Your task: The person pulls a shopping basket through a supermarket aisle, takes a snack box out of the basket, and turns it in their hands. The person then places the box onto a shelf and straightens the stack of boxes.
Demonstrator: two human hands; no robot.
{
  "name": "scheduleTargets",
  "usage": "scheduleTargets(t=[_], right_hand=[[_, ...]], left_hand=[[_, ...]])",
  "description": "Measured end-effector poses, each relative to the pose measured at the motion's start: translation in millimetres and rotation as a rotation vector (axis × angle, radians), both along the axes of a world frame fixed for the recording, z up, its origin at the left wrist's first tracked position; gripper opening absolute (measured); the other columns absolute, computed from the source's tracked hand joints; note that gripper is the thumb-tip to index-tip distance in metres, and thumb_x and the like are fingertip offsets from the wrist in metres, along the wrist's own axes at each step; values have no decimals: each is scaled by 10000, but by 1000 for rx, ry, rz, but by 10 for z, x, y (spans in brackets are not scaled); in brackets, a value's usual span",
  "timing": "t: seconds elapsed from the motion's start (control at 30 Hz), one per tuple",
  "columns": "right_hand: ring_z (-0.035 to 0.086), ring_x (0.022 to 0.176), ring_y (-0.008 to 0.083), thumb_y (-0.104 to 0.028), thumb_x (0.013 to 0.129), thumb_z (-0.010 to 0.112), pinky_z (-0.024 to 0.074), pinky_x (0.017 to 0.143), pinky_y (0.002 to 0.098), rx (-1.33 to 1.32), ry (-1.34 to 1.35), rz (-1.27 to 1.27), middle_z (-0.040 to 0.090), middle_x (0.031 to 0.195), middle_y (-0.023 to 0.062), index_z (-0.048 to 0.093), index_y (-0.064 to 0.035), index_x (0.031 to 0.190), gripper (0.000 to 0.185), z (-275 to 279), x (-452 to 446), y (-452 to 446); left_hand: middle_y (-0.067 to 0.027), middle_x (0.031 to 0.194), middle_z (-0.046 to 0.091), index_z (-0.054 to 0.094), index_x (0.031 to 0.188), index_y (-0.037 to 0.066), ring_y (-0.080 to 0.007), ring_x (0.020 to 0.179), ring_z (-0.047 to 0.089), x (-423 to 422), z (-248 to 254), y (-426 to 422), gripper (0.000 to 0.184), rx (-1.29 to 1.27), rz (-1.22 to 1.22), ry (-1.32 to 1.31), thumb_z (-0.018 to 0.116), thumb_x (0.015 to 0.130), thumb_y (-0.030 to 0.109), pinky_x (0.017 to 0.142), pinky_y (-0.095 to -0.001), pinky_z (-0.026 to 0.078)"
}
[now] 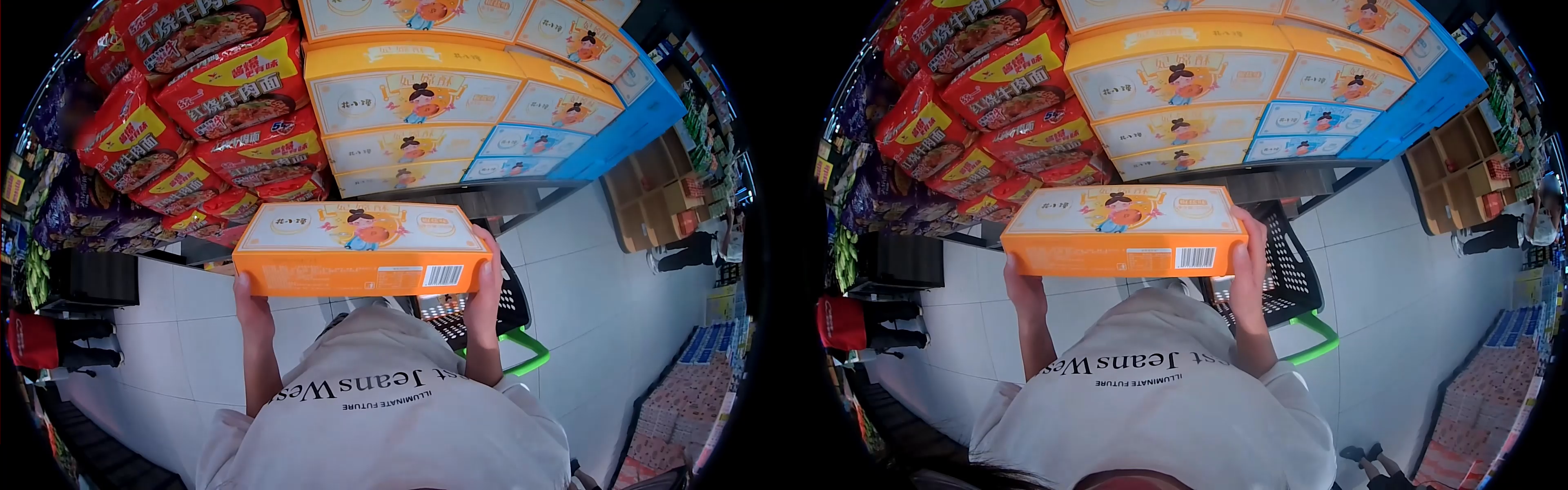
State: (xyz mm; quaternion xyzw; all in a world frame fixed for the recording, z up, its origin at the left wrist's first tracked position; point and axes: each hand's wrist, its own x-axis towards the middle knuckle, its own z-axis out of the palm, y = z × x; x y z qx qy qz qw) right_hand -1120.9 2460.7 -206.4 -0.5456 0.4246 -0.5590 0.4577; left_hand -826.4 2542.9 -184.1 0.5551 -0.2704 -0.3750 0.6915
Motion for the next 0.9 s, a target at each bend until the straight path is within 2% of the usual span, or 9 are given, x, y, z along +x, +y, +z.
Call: scheduleTargets(t=[0.17,0.27,0.9], right_hand=[[441,1153,194,-471,898,388,325,981,332,6,-5,3,459,1222,130,388,16,1258,606,9,4,18],[439,1155,194,-465,900,385,323,981,330,10,-5,14,458,1224,130,388,14,1260,599,22,21,23],[434,1161,193,-437,909,374,327,981,331,-3,40,51,446,1235,127,387,13,1263,574,62,114,11]], left_hand=[[-66,1197,524,419,1266,28,-146,1115,480,-7,-25,32,534,14,19,2,400,904,420,937,-289,335],[-98,1261,488,392,1291,14,-189,1186,447,46,-78,81,542,17,-14,-27,352,929,416,991,-342,321],[-98,1254,492,405,1278,10,-189,1180,455,135,-82,109,533,11,28,5,358,927,410,988,-337,326]])
